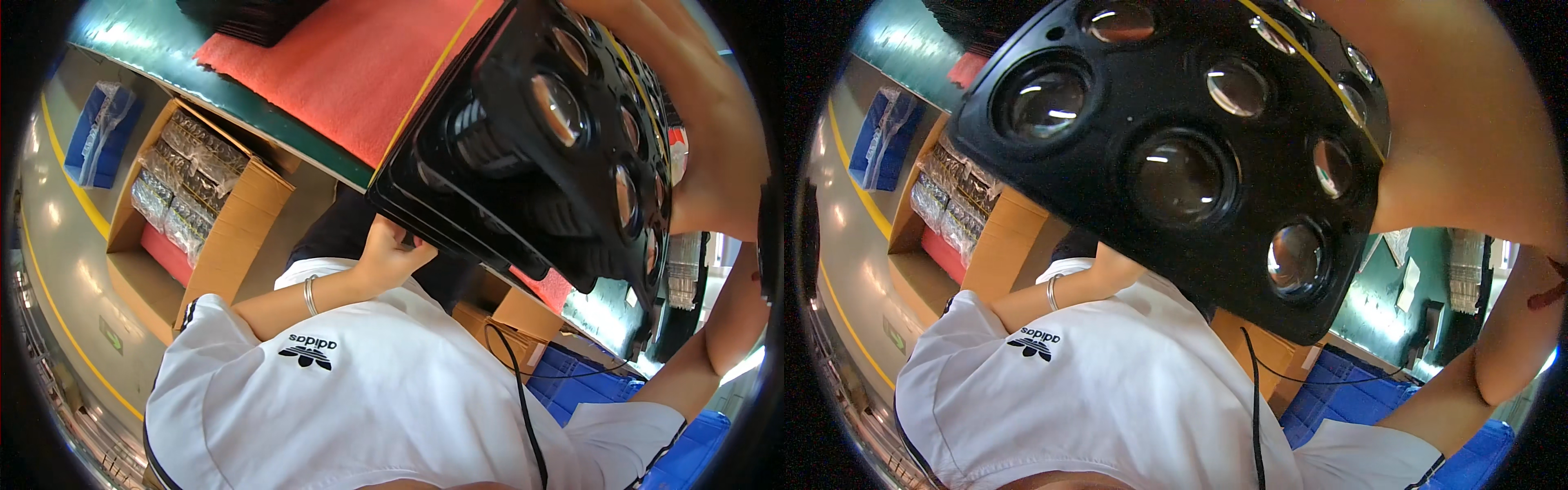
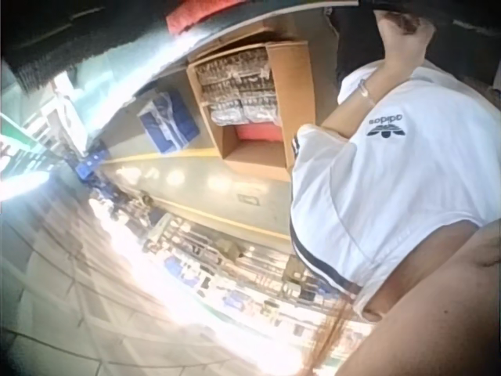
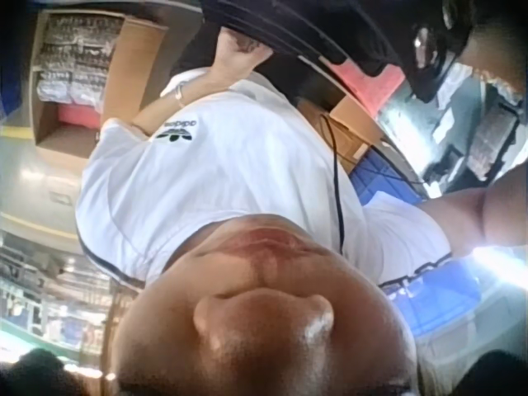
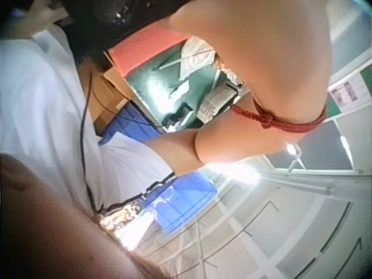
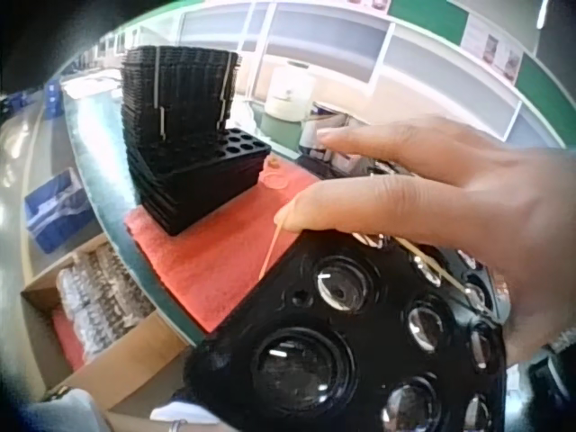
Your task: Bundling stacks of lens trays with rubber bands and placing them in a plastic bag.
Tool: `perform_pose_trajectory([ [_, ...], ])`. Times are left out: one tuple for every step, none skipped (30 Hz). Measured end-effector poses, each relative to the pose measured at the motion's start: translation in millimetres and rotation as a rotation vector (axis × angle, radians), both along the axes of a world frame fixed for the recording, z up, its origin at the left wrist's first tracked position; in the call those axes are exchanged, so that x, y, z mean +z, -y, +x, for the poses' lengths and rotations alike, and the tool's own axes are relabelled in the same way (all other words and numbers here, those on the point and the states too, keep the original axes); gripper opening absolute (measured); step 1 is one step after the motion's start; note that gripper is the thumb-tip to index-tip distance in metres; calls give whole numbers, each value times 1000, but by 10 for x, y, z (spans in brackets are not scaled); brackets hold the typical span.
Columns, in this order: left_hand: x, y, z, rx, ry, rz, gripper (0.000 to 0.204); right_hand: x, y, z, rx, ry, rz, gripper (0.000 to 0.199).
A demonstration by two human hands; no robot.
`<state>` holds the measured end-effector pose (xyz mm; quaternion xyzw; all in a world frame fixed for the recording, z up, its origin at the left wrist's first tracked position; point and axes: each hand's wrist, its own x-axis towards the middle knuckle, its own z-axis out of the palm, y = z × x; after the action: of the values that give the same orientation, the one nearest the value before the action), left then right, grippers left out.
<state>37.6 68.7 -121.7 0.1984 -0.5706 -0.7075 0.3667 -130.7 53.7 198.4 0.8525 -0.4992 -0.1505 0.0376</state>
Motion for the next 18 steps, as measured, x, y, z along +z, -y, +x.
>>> perform_pose_trajectory([
  [-2,23,-10,-9,-34,-30,34,23,-72,32,-27,-12,4,114],
  [12,49,-19,-13,-68,-58,33,30,-133,69,-54,-15,7,114],
  [44,69,-23,-16,-146,-15,30,51,-171,83,-76,-12,11,114],
  [90,89,-33,16,-220,28,29,60,-166,103,-57,-22,16,114],
  [121,138,-3,-57,-268,102,26,69,-154,116,-46,-16,27,115],
  [135,217,76,-132,-315,175,25,67,-165,146,-33,-15,39,115],
  [67,282,164,-180,-315,197,25,68,-168,150,-27,-13,48,115],
  [5,347,260,-222,-315,219,28,75,-150,160,-15,-10,57,115],
  [-174,392,361,-231,-270,191,32,87,-142,175,-2,-8,70,115],
  [-130,417,411,-245,-259,218,30,91,-140,189,2,-7,81,116],
  [-74,446,458,-265,-247,245,30,113,-152,206,3,0,90,116],
  [-5,469,504,-321,-208,186,28,134,-160,222,1,5,100,116],
  [35,505,560,-377,-172,125,27,167,-155,249,0,10,112,116],
  [100,531,594,-435,-137,64,25,192,-165,278,-5,27,132,117],
  [232,527,622,-407,-37,-39,23,208,-116,277,35,64,153,117],
  [317,480,613,-370,-45,-51,20,213,-48,281,80,105,187,117],
  [375,484,586,-378,-24,-82,19,244,-10,303,63,158,219,117],
  [429,484,557,-385,-2,-112,18,255,36,305,46,200,230,117],
])
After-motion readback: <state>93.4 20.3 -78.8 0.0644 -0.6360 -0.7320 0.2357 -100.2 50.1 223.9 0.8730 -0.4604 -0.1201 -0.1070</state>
